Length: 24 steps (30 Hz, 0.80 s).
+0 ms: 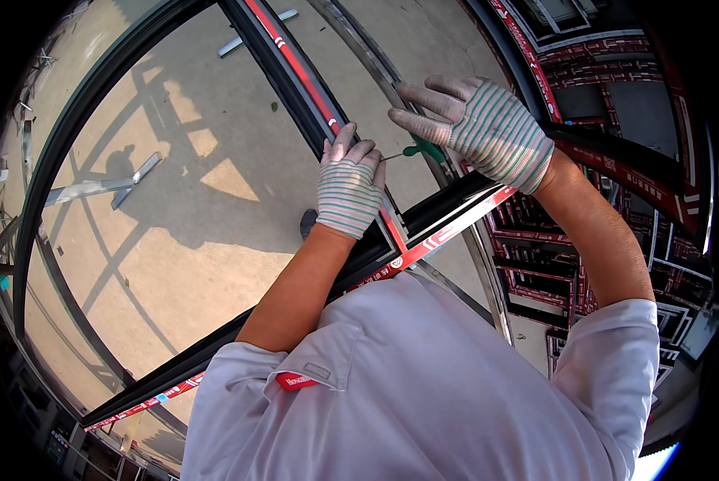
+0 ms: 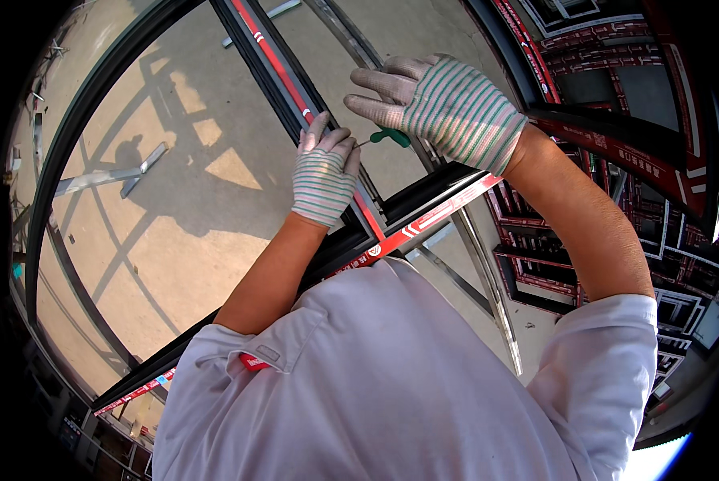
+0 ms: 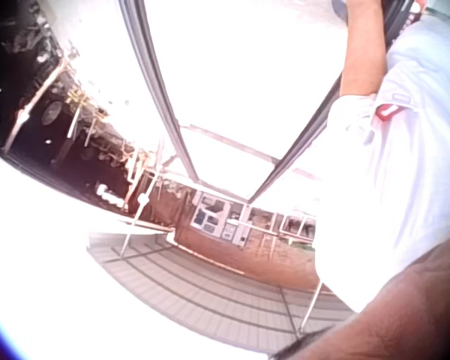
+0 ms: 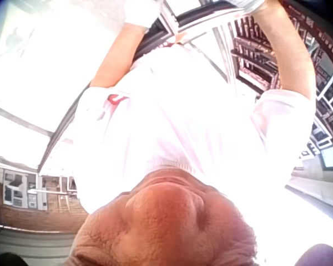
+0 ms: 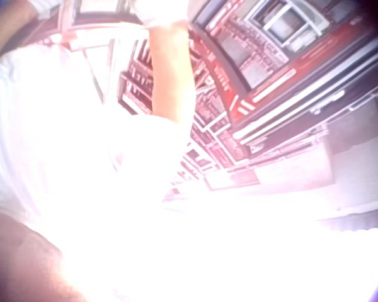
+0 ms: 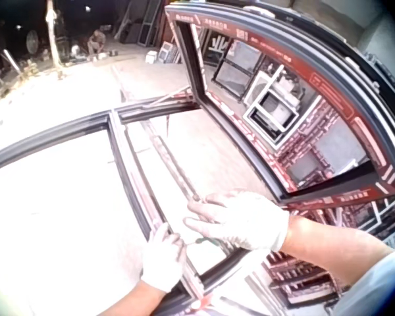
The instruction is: The person assembles a window frame by hand, using a screwdriver to tighten screws and a power drill to secure components. The person moves the frame between workstations and stacks completed frames.
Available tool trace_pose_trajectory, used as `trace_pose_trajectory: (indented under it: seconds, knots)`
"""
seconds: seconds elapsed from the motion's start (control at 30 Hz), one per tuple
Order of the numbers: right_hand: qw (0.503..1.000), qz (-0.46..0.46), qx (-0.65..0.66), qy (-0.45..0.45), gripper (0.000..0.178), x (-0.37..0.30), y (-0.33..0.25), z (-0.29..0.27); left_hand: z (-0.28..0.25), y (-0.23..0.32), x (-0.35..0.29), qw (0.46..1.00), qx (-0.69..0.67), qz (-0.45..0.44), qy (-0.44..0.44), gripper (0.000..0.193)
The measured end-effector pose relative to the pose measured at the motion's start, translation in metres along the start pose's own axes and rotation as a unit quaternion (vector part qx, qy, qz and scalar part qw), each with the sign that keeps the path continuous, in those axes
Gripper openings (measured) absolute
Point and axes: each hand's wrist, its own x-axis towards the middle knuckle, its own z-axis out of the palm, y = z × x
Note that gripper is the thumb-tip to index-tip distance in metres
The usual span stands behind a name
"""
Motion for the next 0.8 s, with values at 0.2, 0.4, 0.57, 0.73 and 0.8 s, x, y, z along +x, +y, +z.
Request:
trace_pose_trajectory:
  seconds: [0.2, 0.4, 0.57, 0.73, 0.8]
  knots:
    - [0.995, -0.081, 0.015, -0.051, 0.053, -0.008, 0.005, 0.018, -0.003, 0.002, 0.002, 1.000, 0.006, -0.002, -0.019, 0.020]
    - [0.994, -0.099, 0.044, -0.017, 0.044, -0.008, 0.010, 0.028, -0.001, 0.001, 0.001, 1.000, 0.006, -0.004, -0.012, 0.019]
    - [0.997, -0.048, 0.042, -0.050, 0.038, -0.003, 0.007, 0.024, 0.000, 0.000, 0.001, 1.000, 0.011, -0.004, -0.013, 0.017]
    - [0.981, 0.090, 0.132, -0.108, 0.040, -0.005, -0.001, 0.022, 0.000, 0.002, 0.002, 1.000, 0.001, -0.007, -0.002, 0.017]
    - [0.966, 0.153, 0.171, -0.116, 0.048, -0.007, -0.008, 0.025, 0.000, 0.002, 0.002, 1.000, -0.005, -0.006, 0.006, 0.017]
